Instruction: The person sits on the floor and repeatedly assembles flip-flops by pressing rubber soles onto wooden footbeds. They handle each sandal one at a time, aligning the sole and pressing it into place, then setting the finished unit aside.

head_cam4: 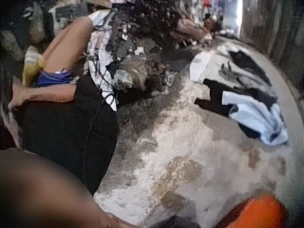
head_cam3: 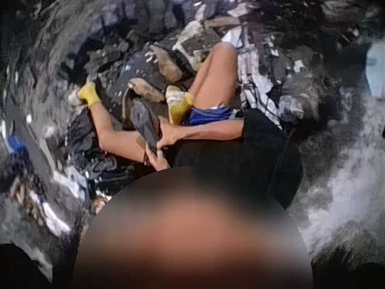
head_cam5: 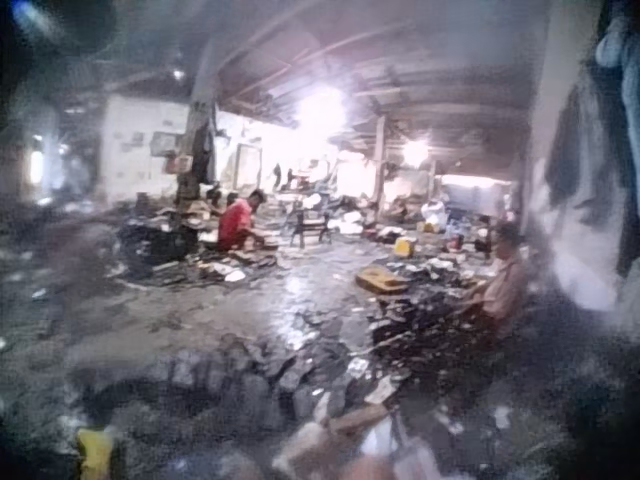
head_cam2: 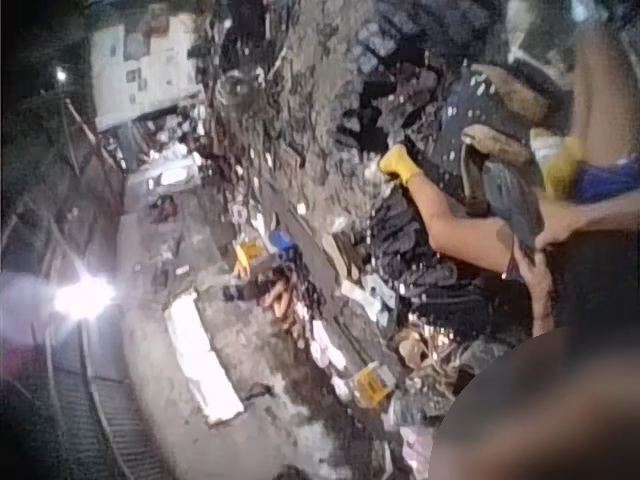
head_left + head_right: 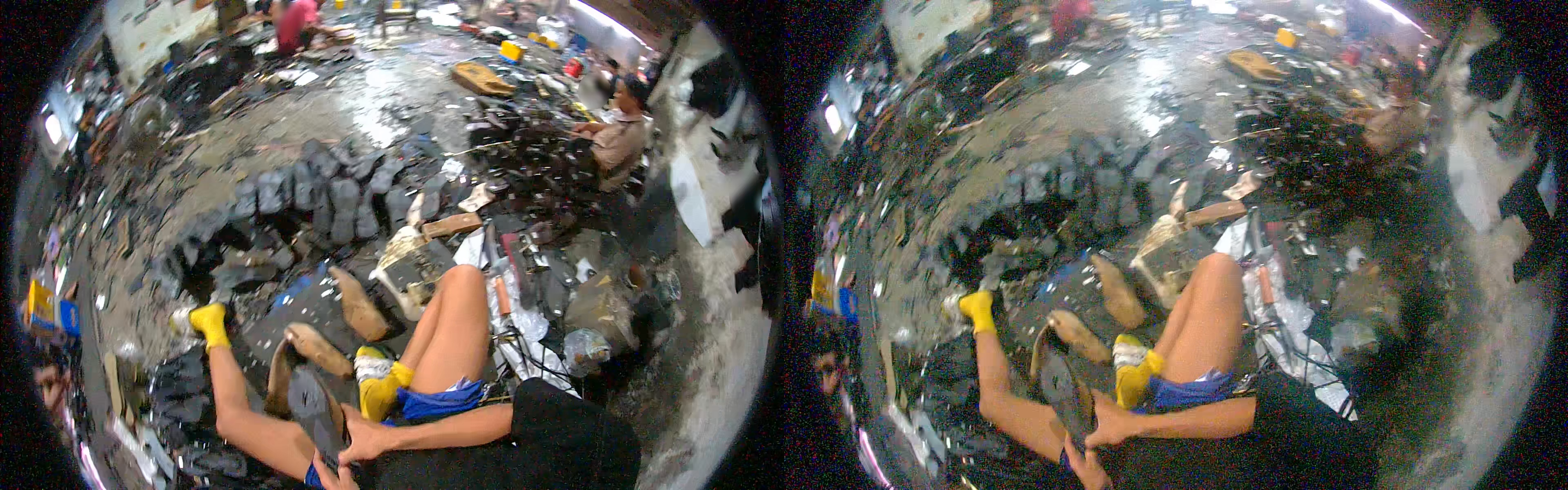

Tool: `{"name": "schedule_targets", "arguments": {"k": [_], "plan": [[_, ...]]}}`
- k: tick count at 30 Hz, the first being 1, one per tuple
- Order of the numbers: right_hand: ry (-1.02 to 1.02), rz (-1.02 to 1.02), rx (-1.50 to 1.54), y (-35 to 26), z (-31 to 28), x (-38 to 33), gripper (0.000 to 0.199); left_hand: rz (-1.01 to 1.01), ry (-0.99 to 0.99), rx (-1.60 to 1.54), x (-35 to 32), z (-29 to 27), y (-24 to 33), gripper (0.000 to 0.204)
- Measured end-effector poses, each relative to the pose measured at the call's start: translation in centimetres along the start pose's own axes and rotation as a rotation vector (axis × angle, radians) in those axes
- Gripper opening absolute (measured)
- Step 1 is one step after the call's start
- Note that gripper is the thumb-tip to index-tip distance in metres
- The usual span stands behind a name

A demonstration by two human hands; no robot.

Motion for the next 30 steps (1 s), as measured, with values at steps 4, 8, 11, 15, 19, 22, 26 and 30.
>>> {"name": "schedule_targets", "arguments": {"k": [4, 8, 11, 15, 19, 22, 26, 30], "plan": [[-0.179, 0.023, 0.032, -3.5, -2.2, -0.4, 0.118, -0.094, 0.011, -0.096, -0.6, -1.1, 4.0, 0.091], [-0.358, 0.075, 0.462, -6.5, -2.0, 0.2, 0.084, 0.080, 0.078, -0.491, 2.8, -1.5, 7.8, 0.104], [-0.291, -0.119, 0.170, -8.1, -1.9, 0.8, 0.080, 0.194, 0.215, -0.634, 6.8, -1.7, 8.6, 0.086], [-0.506, -0.003, 0.160, -6.2, -3.0, 1.4, 0.074, 0.329, 0.775, -0.311, 8.0, -9.4, 7.2, 0.076], [-0.169, 0.109, -0.091, -0.3, -8.2, 6.9, 0.073, 0.347, 0.496, -0.680, 4.6, -24.5, 3.8, 0.075], [0.232, 0.112, -0.498, 3.7, -11.8, 13.2, 0.068, 0.324, 1.260, -0.246, -2.9, -34.2, 0.5, 0.076], [0.171, 0.076, -0.824, 6.3, -13.3, 20.1, 0.060, 0.170, 1.454, 0.348, -7.0, -33.5, 1.0, 0.063], [0.167, -0.086, -0.997, 4.8, -10.4, 30.0, 0.056, 0.279, 1.350, 0.515, -2.1, -23.6, 3.5, 0.055]]}}
Point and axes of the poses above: each hand's wrist, its own x-axis towards the middle knuckle, its own z-axis out of the palm, y = z × x, the point moved 5 cm from there along x, towards the middle knuckle, and after that the axes turned 2 degrees about z, right-handed, at the moved point
